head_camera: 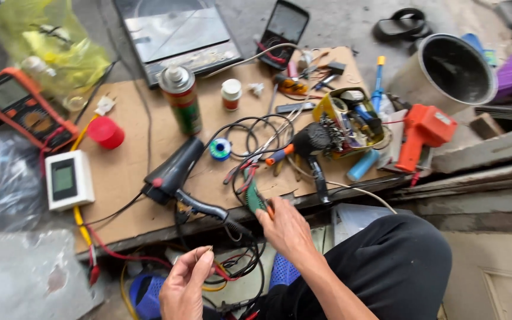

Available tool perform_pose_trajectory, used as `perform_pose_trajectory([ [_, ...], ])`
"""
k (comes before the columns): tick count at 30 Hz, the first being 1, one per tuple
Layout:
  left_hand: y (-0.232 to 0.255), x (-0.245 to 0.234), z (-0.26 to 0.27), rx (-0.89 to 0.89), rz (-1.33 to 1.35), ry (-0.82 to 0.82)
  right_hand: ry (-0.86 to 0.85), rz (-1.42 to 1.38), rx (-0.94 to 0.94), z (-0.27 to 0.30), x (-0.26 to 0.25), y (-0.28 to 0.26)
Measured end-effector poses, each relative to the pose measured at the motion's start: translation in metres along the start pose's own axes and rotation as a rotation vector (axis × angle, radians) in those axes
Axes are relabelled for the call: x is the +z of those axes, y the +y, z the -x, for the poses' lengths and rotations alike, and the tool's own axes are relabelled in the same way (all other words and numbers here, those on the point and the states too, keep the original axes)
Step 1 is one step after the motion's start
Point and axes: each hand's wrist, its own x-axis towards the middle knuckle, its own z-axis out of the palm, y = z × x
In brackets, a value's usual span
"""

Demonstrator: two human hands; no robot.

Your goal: The person sits on the floor and works on a small electronic component, using pliers to strip and twist wires. They handle a small white box and a black hairdryer-like device, connecting wires to the component while surrounded by various tools and equipment.

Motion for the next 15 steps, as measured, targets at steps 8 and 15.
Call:
perform_pose_trajectory([
  [8,0.006,0.013,-0.002,-0.263,-0.146,-0.049,0.332,-0.109,-0.038,-0.079,-0.025,0.019],
  [15,-0.042,0.001,-0.036,-0.27,-0.115,-0.021,0.452,0.213,0.081,-0.166,0.018,0.061],
])
